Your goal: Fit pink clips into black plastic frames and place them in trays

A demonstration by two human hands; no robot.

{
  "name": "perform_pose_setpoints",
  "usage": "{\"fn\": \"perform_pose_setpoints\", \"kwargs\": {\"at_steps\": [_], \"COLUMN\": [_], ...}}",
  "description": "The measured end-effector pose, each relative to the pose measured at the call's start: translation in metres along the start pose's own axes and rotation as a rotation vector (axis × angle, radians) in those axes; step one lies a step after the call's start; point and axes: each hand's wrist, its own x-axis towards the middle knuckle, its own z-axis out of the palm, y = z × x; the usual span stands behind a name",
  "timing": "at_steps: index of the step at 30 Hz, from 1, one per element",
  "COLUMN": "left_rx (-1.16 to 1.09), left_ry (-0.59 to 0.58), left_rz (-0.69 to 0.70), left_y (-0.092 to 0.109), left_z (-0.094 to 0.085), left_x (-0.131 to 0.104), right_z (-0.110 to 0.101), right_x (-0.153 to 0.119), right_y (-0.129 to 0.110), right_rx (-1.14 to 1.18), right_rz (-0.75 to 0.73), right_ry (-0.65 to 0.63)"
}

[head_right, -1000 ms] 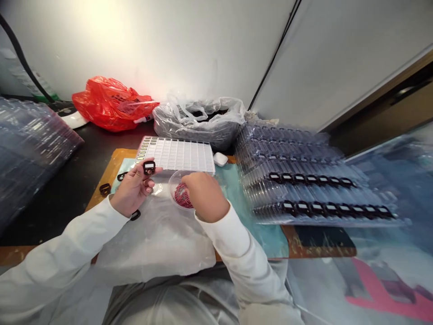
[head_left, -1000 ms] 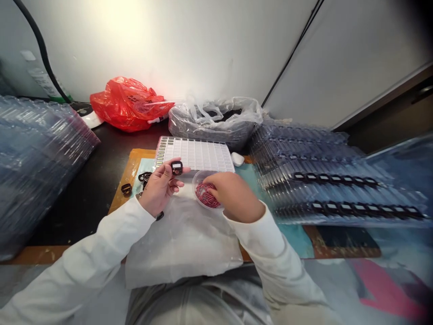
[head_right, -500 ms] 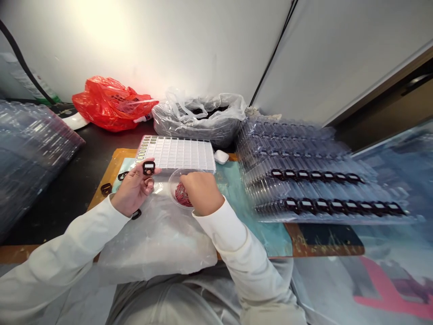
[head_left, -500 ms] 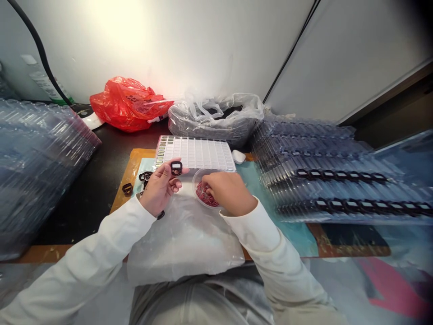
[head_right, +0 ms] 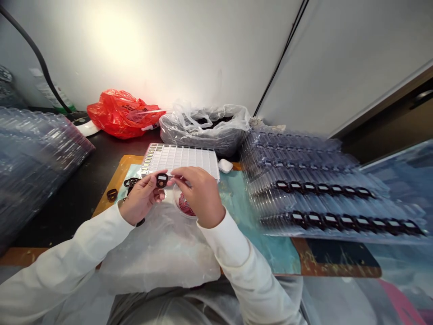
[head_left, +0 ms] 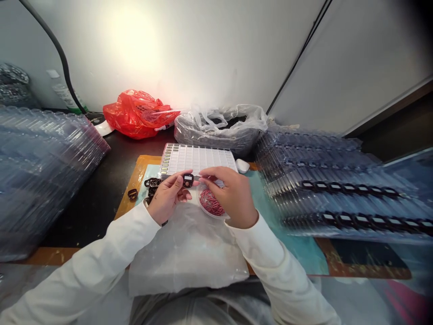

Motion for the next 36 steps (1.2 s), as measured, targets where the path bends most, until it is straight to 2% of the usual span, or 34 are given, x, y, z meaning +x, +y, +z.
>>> {"fn": "perform_pose_setpoints", "kwargs": {"at_steps": [4,9,25,36], "left_rx": [0.054,0.103,0.1,0.147], "left_ry": [0.001,0.013,0.006,-0.03], "left_rz": [0.01,0.046,0.081,0.052], "left_y": [-0.001,-0.002,-0.004,-0.004], "left_z": [0.002,0.001,-0.001,-0.003], "left_x": [-0.002,-0.002,-0.001,-0.002], "right_z": [0.011,0.017,0.017,0.016], "right_x": [-0.004,-0.007,-0.01,-0.012], "right_y": [-0.003,-0.004,-0.008,-0.009], "right_rx": [0.024,-0.052,-0.142,-0.254], "right_rz": [-0.093,-0.109,-0.097,-0.185], "right_ry": [0.006,0.015,0.071,0.123]}}
